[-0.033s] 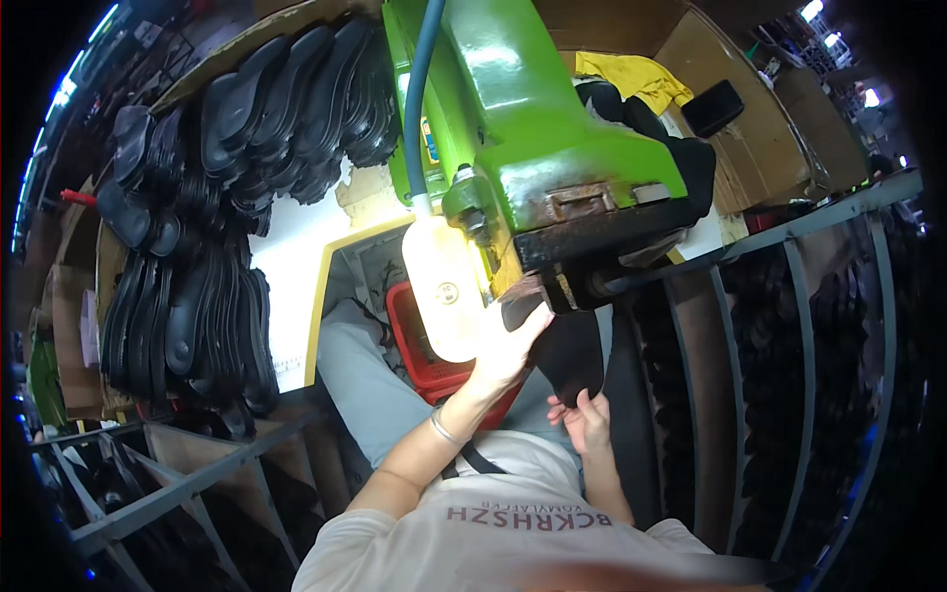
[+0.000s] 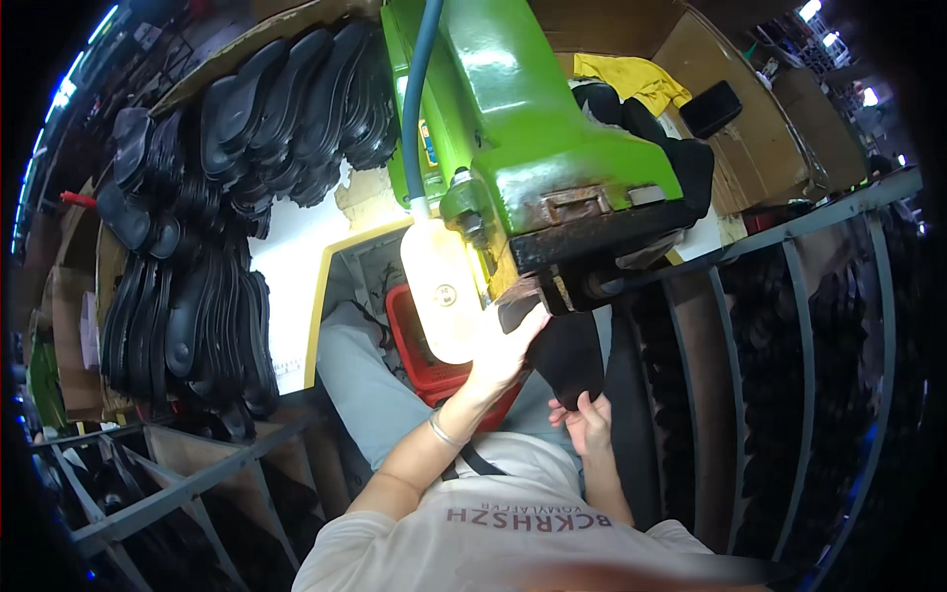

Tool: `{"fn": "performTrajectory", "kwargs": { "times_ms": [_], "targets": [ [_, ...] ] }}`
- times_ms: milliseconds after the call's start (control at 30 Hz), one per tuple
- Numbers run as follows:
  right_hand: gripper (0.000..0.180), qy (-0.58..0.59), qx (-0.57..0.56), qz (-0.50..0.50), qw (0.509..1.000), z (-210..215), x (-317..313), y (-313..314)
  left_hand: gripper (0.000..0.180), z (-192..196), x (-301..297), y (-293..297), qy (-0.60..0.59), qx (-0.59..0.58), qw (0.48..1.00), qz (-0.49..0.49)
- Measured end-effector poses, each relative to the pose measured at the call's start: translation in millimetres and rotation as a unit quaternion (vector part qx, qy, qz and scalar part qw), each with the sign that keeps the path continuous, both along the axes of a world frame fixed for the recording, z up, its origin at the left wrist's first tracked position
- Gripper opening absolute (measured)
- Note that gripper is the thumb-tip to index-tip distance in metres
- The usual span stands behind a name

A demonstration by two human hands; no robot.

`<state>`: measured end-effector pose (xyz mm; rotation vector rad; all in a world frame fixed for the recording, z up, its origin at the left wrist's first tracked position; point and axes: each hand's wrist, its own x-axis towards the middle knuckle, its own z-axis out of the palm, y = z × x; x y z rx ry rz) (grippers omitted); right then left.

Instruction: Processing and finishing shoe soles using an industrial machine in a manufacturing setting.

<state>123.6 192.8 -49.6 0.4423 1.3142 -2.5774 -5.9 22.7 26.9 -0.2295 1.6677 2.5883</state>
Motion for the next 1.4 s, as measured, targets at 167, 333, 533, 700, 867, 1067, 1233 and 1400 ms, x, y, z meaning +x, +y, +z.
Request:
{"fn": "performTrajectory", "kwargs": {
  "times_ms": [167, 333, 533, 700, 867, 1067, 1233, 1400],
  "targets": [
    [0.029, 0.072, 0.122, -0.063, 0.988, 42.6, -34.7, 27.2, 0.019, -13.3, 12.1, -6.5, 0.024, -0.033, 0.993, 0.114],
    [0.031, 0.046, 0.064, 0.043, 0.996, 25.7, -59.3, 56.8, 0.042, -17.8, 42.0, -78.8, 0.08, -0.059, 0.993, 0.056],
    [0.037, 0.069, -0.125, -0.098, 0.985, 51.6, -111.2, 55.1, 0.016, -13.8, 66.1, -167.8, 0.003, -0.245, 0.923, 0.296],
    [0.031, 0.11, -0.194, -0.137, 0.965, 97.2, -230.0, 1.7, 0.015, 31.1, 54.5, -263.5, 0.176, -0.639, 0.636, 0.397],
    [0.035, 0.081, -0.205, -0.098, 0.971, 86.4, -334.2, -31.1, 0.03, 67.2, 55.3, -362.9, -0.004, -0.86, 0.236, 0.452],
    [0.023, 0.103, -0.081, -0.076, 0.989, 64.7, -295.9, -16.1, 0.021, 87.1, 11.9, -311.9, 0.148, -0.806, 0.365, 0.442],
    [0.016, 0.07, -0.166, -0.047, 0.983, 27.5, -244.4, -35.5, 0.032, 104.4, -94.9, -271.7, 0.266, -0.708, 0.541, 0.369],
    [0.006, -0.047, -0.101, 0.022, 0.993, -9.3, -199.4, -36.3, 0.06, 100.4, -205.3, -275.0, 0.115, -0.757, 0.537, 0.354]
  ]
}}
